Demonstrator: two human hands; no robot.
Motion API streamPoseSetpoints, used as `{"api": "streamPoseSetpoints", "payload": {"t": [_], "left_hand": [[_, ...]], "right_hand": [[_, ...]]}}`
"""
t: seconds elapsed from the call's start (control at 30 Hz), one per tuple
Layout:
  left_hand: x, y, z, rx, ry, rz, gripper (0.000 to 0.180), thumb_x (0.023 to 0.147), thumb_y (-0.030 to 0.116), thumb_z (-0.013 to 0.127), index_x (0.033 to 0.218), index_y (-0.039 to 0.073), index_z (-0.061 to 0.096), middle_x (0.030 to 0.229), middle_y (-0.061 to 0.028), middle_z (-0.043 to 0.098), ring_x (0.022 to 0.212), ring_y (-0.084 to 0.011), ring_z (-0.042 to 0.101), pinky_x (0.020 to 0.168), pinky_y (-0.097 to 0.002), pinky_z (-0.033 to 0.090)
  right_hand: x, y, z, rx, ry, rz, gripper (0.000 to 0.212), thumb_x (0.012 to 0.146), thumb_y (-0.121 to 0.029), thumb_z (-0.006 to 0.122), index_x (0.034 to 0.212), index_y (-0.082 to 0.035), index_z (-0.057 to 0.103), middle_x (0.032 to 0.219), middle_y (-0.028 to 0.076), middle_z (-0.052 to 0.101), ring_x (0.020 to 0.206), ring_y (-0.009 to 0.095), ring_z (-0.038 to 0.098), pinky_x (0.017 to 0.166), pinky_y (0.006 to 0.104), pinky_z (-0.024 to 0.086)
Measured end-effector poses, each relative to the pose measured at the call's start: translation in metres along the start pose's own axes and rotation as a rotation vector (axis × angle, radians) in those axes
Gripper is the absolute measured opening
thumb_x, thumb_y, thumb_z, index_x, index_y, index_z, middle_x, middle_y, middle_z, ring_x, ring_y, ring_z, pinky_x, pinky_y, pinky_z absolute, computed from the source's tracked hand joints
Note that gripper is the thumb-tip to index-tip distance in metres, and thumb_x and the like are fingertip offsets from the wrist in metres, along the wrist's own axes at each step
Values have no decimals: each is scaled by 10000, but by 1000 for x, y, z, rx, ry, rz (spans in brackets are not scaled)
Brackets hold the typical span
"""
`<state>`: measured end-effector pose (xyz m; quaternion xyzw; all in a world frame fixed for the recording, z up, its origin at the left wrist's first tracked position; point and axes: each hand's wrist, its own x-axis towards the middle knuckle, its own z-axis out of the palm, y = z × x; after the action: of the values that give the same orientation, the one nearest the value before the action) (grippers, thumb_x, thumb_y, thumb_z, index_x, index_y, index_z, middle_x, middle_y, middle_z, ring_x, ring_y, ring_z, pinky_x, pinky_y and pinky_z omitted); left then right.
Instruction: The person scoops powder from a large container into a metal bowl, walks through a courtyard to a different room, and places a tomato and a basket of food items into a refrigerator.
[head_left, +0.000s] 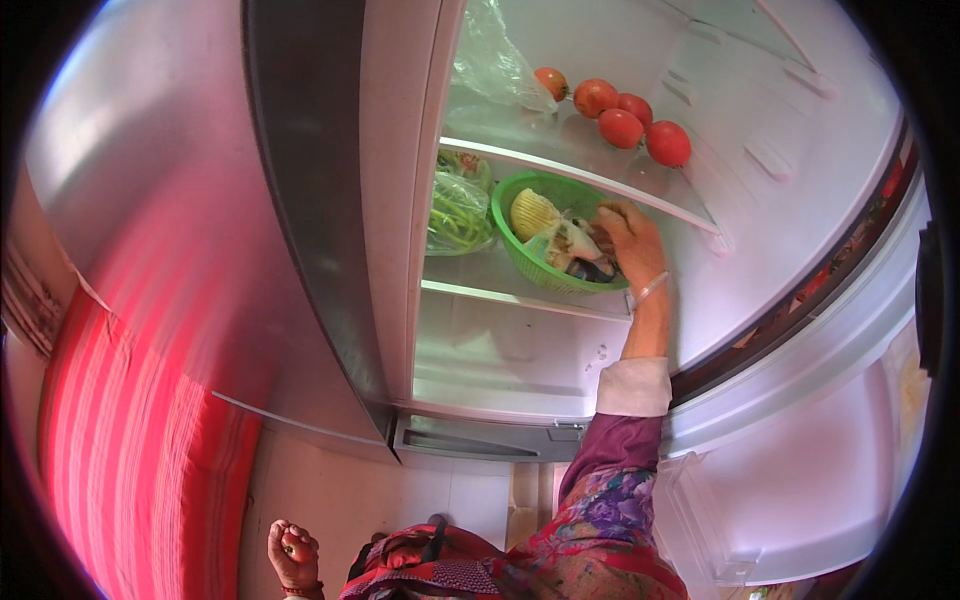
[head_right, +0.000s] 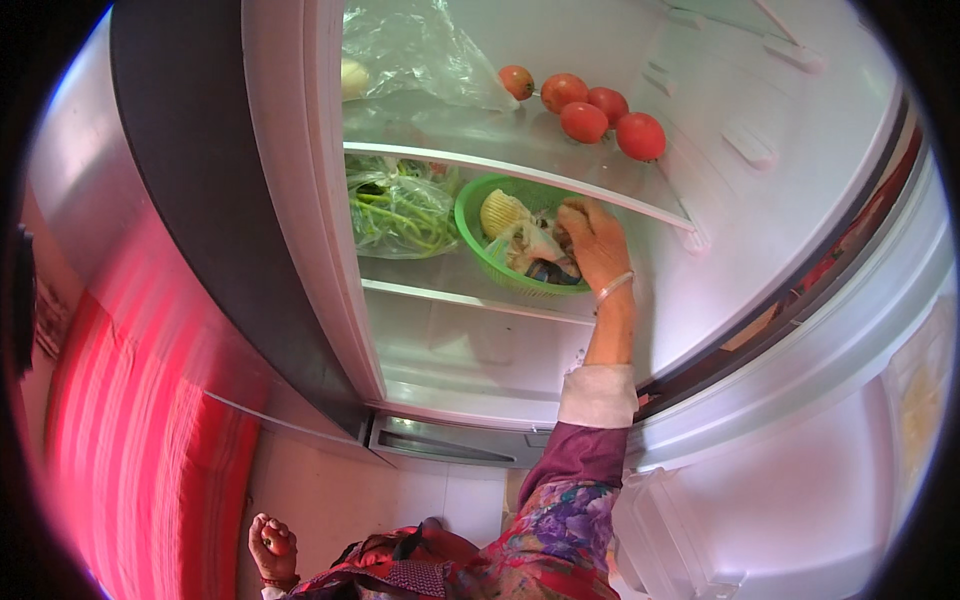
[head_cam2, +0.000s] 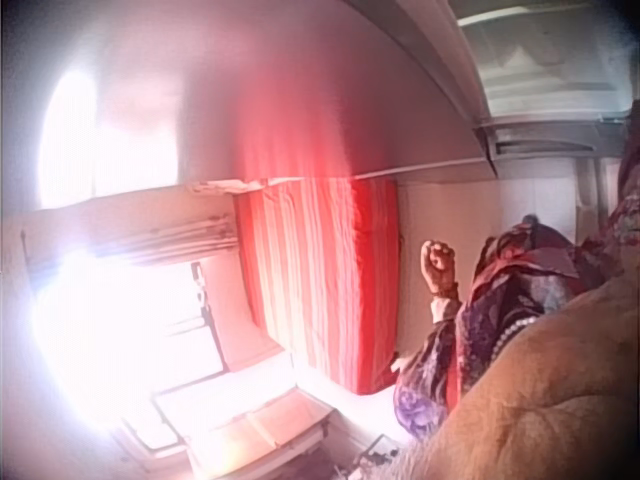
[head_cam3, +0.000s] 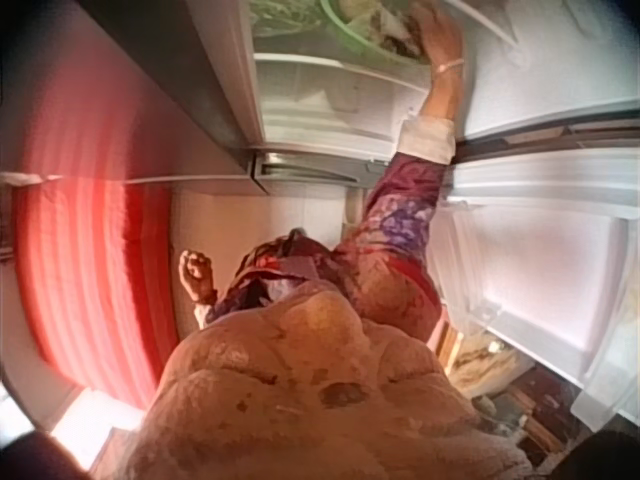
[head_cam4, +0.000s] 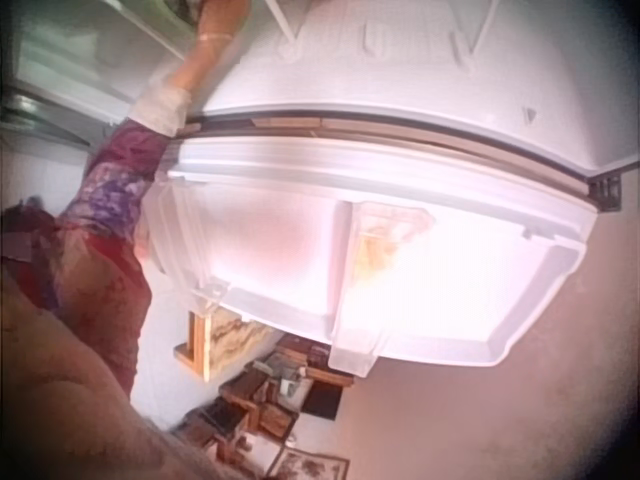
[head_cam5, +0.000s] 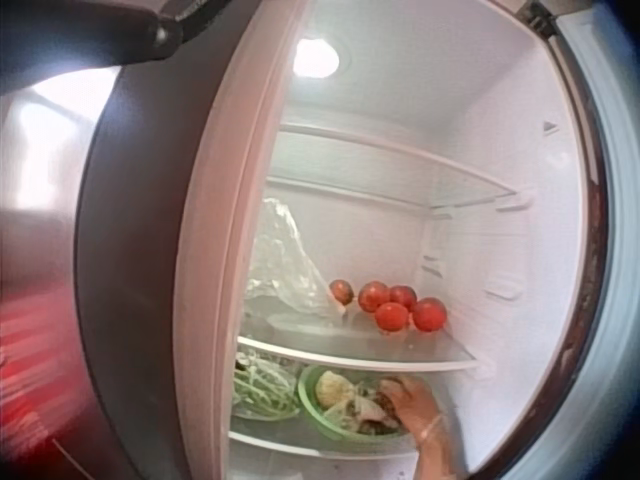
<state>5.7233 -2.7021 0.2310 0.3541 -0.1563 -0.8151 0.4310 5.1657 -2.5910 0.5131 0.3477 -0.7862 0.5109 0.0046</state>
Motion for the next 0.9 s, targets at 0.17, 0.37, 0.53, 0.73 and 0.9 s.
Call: {"api": "streamPoseSetpoints", "payload": {"t": [0.17,0.37,0.53,0.73,0.9], "left_hand": [[4,-3,2,0,-8,-17,170,906,272,483,899,115,548,711,-17,602,622,-161,571,496,-287,439],[9,-4,-6,-7,8,-27,177,894,288,505,887,119,556,702,-19,594,614,-167,566,491,-303,440],[4,3,1,30,2,-6,178,895,285,500,886,115,555,703,-20,593,612,-171,561,493,-311,444],[4,2,-6,9,-11,-14,174,899,281,498,891,118,558,715,-18,601,620,-170,568,496,-306,444],[3,1,-9,1,4,-23,174,894,291,511,893,123,559,722,-15,605,621,-162,567,498,-295,441]], "right_hand": [[26,26,12,-653,-320,9,571,788,-369,626,1238,-51,477,1155,221,568,1085,354,541,914,380,421],[50,42,26,-815,-442,107,502,723,-328,685,1113,-42,550,1083,208,608,1012,349,577,859,392,442],[33,18,17,-700,-200,63,386,708,-237,696,1020,-29,607,1025,206,626,981,354,588,848,406,457],[37,41,1,-548,159,-67,394,646,-183,743,979,-23,606,942,199,642,926,364,596,807,420,457],[42,56,-2,-493,221,-186,296,685,-127,689,918,22,585,871,215,624,757,321,589,690,357,458]]}}
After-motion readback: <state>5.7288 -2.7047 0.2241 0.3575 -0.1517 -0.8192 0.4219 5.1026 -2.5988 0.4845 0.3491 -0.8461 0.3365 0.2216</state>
